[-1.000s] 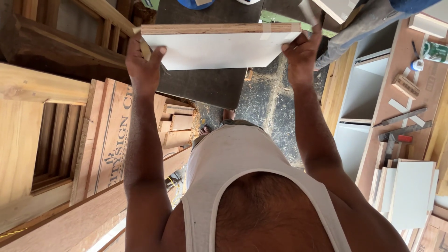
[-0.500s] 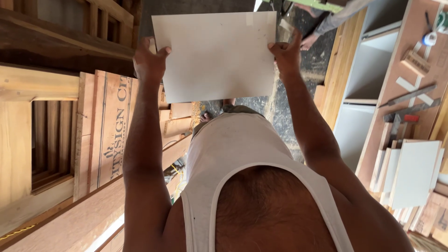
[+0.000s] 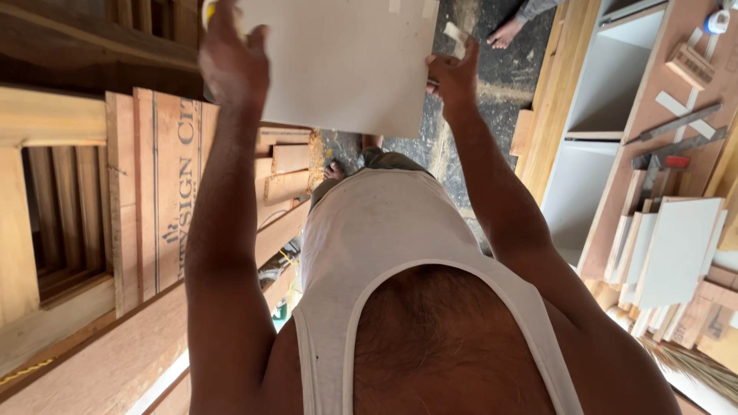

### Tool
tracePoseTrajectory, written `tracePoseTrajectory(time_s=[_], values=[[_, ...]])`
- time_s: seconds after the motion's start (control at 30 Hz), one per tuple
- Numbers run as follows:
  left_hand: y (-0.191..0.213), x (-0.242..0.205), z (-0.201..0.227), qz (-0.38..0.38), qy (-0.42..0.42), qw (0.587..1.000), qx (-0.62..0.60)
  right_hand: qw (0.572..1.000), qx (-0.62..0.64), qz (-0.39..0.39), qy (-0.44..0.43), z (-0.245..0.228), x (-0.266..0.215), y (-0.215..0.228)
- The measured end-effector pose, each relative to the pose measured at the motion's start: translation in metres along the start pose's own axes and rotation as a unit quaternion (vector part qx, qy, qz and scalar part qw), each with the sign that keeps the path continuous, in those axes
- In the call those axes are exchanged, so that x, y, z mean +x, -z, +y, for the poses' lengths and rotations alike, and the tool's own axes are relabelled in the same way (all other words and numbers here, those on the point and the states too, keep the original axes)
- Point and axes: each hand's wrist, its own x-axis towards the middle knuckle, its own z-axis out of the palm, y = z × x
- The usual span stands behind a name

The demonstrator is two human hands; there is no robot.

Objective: The person applies pieces of tape to the edges of a white board by hand, presses down on them, and then lifts the board.

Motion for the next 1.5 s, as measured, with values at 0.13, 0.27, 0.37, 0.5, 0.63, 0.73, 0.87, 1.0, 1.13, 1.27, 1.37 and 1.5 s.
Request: tracePoseTrajectory(time_s=[0.13,0.27,0.37,0.5,0.63,0.73,0.87,1.0,1.13,1.27,1.37,1.5], values=[[-0.005,-0.045,0.049,0.006,-0.13,0.991,-0.009,1.0,-0.002,0.007,0.002,0.0,-0.032,0.023],[-0.029,-0.091,0.09,-0.092,-0.067,0.992,-0.059,0.998,0.045,-0.01,0.045,0.021,-0.072,0.06],[-0.052,-0.114,0.108,-0.153,-0.039,0.987,-0.03,0.995,0.093,-0.036,0.013,0.023,-0.102,0.075],[-0.056,-0.116,0.142,-0.268,0.006,0.963,-0.013,0.98,0.139,-0.089,-0.109,0.025,-0.116,0.07],[-0.061,-0.118,0.166,-0.287,0.077,0.954,0.034,0.958,0.186,-0.151,-0.159,0.034,-0.103,0.068],[-0.073,-0.126,0.172,-0.269,0.101,0.956,0.066,0.948,0.202,-0.175,-0.172,0.042,-0.096,0.073],[-0.082,-0.13,0.179,-0.225,0.072,0.965,0.117,0.931,0.22,-0.219,-0.194,0.047,-0.093,0.076],[-0.09,-0.135,0.175,-0.212,0.088,0.964,0.132,0.917,0.242,-0.248,-0.2,0.061,-0.09,0.076],[-0.091,-0.132,0.179,-0.212,0.083,0.961,0.155,0.92,0.236,-0.228,-0.213,0.06,-0.093,0.074],[-0.088,-0.126,0.178,-0.237,0.106,0.954,0.152,0.923,0.24,-0.203,-0.22,0.076,-0.091,0.069],[-0.087,-0.121,0.165,-0.255,0.116,0.946,0.163,0.93,0.24,-0.195,-0.199,0.072,-0.099,0.06],[-0.103,-0.137,0.016,-0.121,-0.028,0.97,0.21,0.956,0.191,-0.116,-0.193,0.062,-0.101,0.058]])
